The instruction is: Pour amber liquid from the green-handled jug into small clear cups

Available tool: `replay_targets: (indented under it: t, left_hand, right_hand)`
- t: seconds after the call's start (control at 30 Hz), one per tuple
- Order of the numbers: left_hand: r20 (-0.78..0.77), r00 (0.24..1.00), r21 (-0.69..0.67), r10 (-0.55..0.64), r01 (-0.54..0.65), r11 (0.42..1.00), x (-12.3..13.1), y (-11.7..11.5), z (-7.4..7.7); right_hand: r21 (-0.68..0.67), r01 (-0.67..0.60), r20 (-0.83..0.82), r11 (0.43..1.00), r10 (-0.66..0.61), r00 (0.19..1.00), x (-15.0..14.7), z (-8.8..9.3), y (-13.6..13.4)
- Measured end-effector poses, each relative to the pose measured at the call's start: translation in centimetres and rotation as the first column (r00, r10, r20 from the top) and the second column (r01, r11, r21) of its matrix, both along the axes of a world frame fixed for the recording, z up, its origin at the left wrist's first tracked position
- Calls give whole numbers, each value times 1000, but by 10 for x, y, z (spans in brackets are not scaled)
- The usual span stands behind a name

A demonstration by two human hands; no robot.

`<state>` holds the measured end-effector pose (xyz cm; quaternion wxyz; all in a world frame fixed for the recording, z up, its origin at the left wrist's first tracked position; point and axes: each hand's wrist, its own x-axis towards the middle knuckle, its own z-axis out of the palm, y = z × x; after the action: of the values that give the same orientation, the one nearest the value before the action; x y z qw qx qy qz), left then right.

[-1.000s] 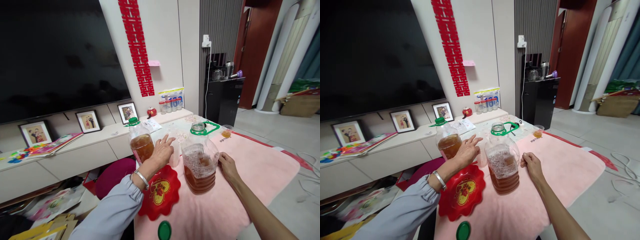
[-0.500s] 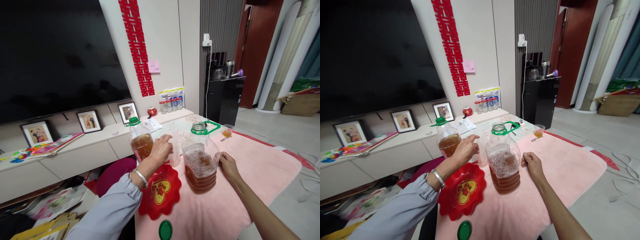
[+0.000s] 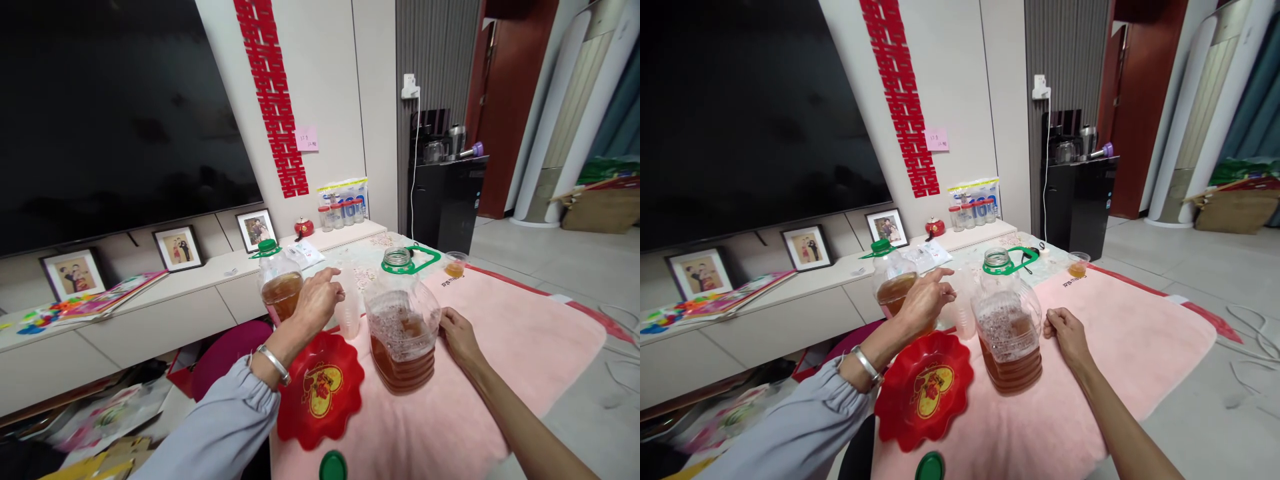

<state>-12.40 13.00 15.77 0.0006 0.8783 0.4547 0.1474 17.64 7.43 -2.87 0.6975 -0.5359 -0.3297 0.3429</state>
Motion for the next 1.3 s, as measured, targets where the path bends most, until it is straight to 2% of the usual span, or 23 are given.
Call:
replay_targets:
  t: [0.2, 0.3, 0.37, 0.47, 0.6, 0.73, 0.83, 0.97, 1.3]
  left_hand:
    - [76, 997, 51, -7, 3, 999, -7, -4, 8]
    - [111, 993, 78, -25, 16, 997, -25, -17, 11]
    - [126, 991, 83, -33, 22, 996, -40, -30, 7]
    - [111, 994, 45, -20, 15, 999, -64, -49, -10]
    - [17, 1000, -57, 5, -4, 998, -85, -65, -46]
    - [-55, 998, -126, 32, -38, 991, -91, -69, -76]
    - [-69, 997, -148, 47, -57, 987, -91, -69, -87]
    - [-59, 997, -167, 48, -57, 984, -90, -71, -88]
    - [42, 996, -156, 76, -68, 985, -99, -80, -74]
  right_hand:
    - [19, -2, 8, 1000, 2, 1000, 1, 0, 0]
    - [26, -7, -4, 1000, 7, 1000, 3, -5, 1]
    - [30, -8, -17, 1000, 9, 1000, 5, -9, 3]
    - [30, -9, -37, 1000, 10, 999, 8, -14, 5]
    - [25, -7, -46, 1000, 8, 999, 9, -17, 5]
    - [17, -6, -41, 1000, 6, 999, 10, -18, 6]
    - [13, -2, -32, 1000, 3, 999, 11, -19, 7]
    - [19, 4, -21, 1000, -4, 1000, 11, -18, 7]
    - [41, -7, -6, 999, 7, 1000, 13, -21, 7]
